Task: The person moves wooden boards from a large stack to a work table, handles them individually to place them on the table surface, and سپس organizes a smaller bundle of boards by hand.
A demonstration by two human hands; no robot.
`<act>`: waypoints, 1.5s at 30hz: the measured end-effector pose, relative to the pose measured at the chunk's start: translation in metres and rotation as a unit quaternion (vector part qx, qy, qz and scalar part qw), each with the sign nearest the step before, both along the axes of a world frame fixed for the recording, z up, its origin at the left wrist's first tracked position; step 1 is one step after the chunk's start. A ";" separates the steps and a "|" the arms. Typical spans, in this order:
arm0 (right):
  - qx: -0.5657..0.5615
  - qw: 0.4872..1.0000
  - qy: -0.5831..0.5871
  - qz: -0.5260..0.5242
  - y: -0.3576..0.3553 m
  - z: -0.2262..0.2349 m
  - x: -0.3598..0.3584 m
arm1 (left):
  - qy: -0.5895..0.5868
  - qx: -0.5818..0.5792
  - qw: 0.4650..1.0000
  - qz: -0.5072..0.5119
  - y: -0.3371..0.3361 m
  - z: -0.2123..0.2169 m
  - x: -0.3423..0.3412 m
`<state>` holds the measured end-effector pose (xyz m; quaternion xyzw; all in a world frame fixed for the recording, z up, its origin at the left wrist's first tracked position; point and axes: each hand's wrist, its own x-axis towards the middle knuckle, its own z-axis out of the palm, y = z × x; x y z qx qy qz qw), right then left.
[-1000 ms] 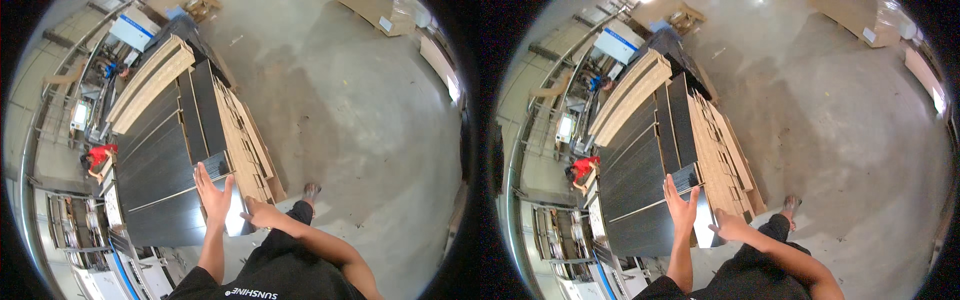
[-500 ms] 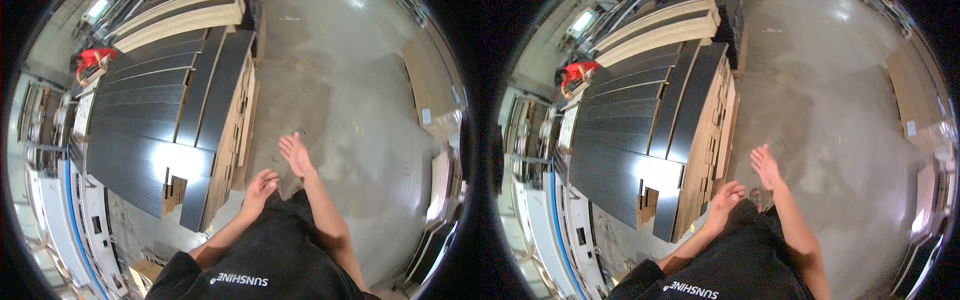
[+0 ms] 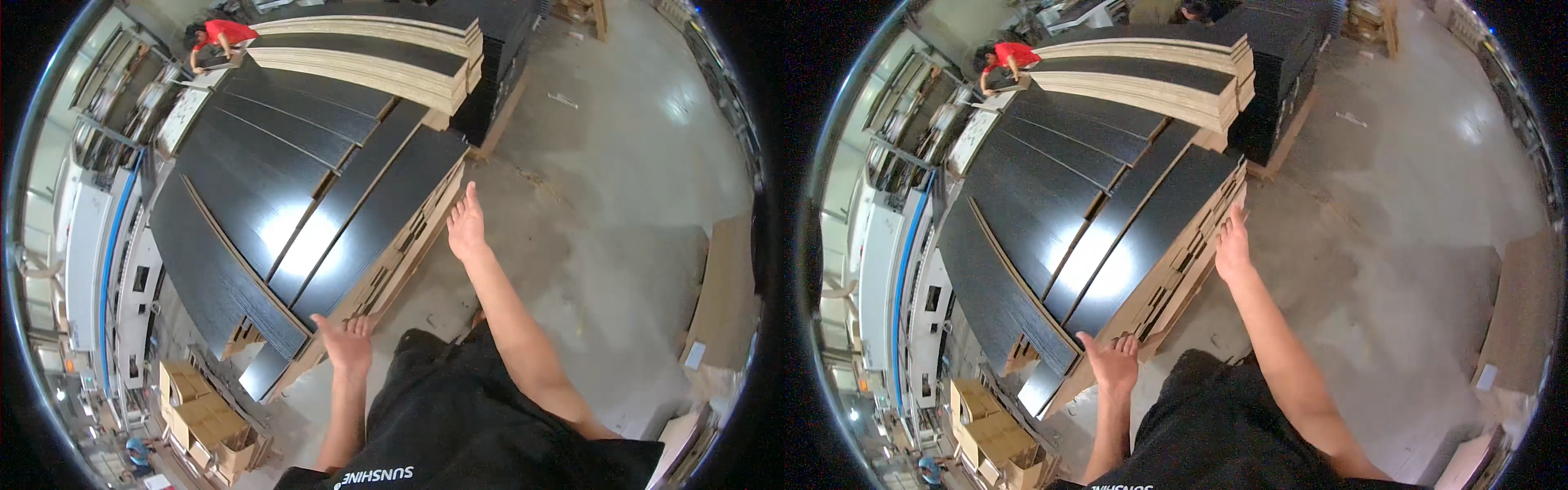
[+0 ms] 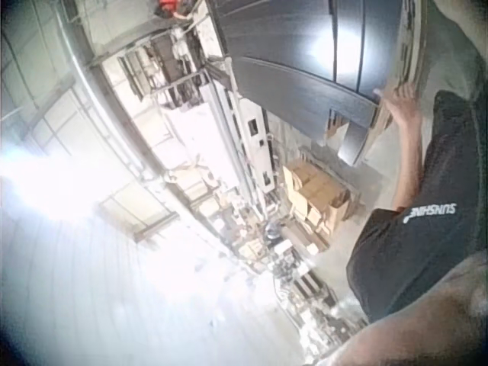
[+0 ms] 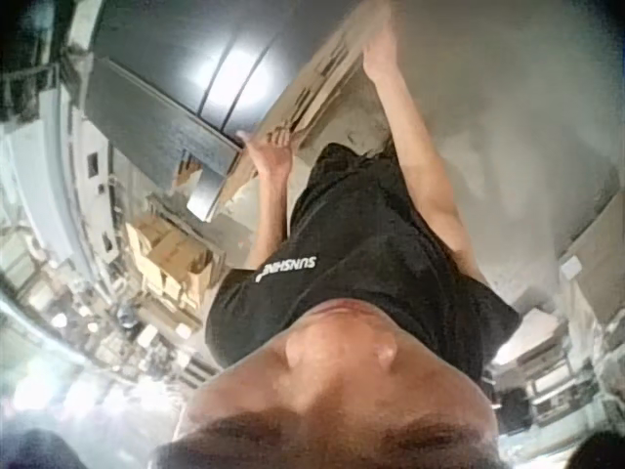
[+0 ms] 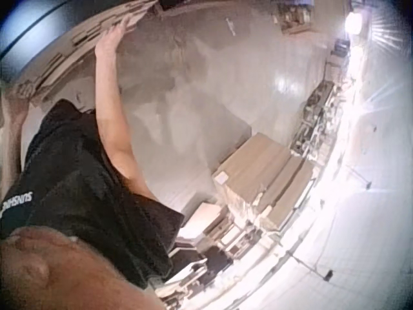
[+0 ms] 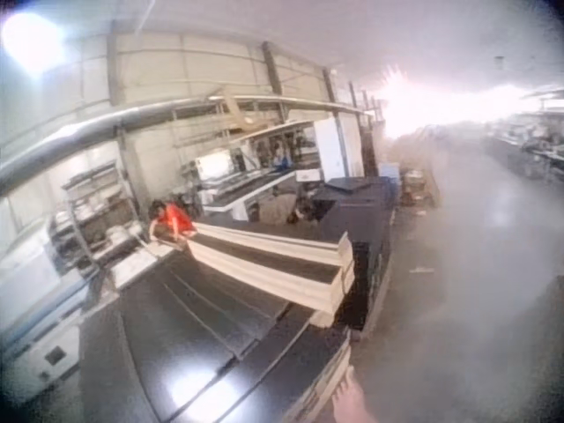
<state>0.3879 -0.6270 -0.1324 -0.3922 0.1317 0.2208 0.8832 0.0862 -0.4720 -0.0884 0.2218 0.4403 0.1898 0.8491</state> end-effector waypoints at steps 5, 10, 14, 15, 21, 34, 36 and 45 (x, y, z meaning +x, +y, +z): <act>0.063 0.991 0.085 0.076 0.041 -0.005 0.074 | 0.022 -0.093 0.966 0.242 0.025 0.017 0.060; 0.056 0.970 0.215 0.102 0.102 0.022 0.110 | 0.018 0.022 0.970 0.242 0.030 0.023 0.092; 0.039 0.968 0.219 0.116 0.113 -0.020 0.126 | 0.007 0.007 0.962 0.272 0.041 0.024 0.109; 0.024 0.966 0.225 0.123 0.115 -0.018 0.121 | 0.001 0.010 0.955 0.297 0.042 0.020 0.105; 0.055 0.974 0.191 0.107 0.105 0.016 0.112 | 0.047 -0.007 0.937 0.347 0.030 0.019 0.104; -0.129 0.966 0.186 0.126 0.109 0.034 0.108 | 0.024 -0.020 0.920 0.391 0.046 0.044 0.129; -0.183 0.961 0.125 0.167 0.088 0.019 0.110 | 0.022 -0.040 0.910 0.412 0.038 0.039 0.122; -0.380 0.724 -0.128 0.561 0.020 -0.009 0.223 | 0.112 0.084 0.854 0.501 -0.020 -0.035 0.153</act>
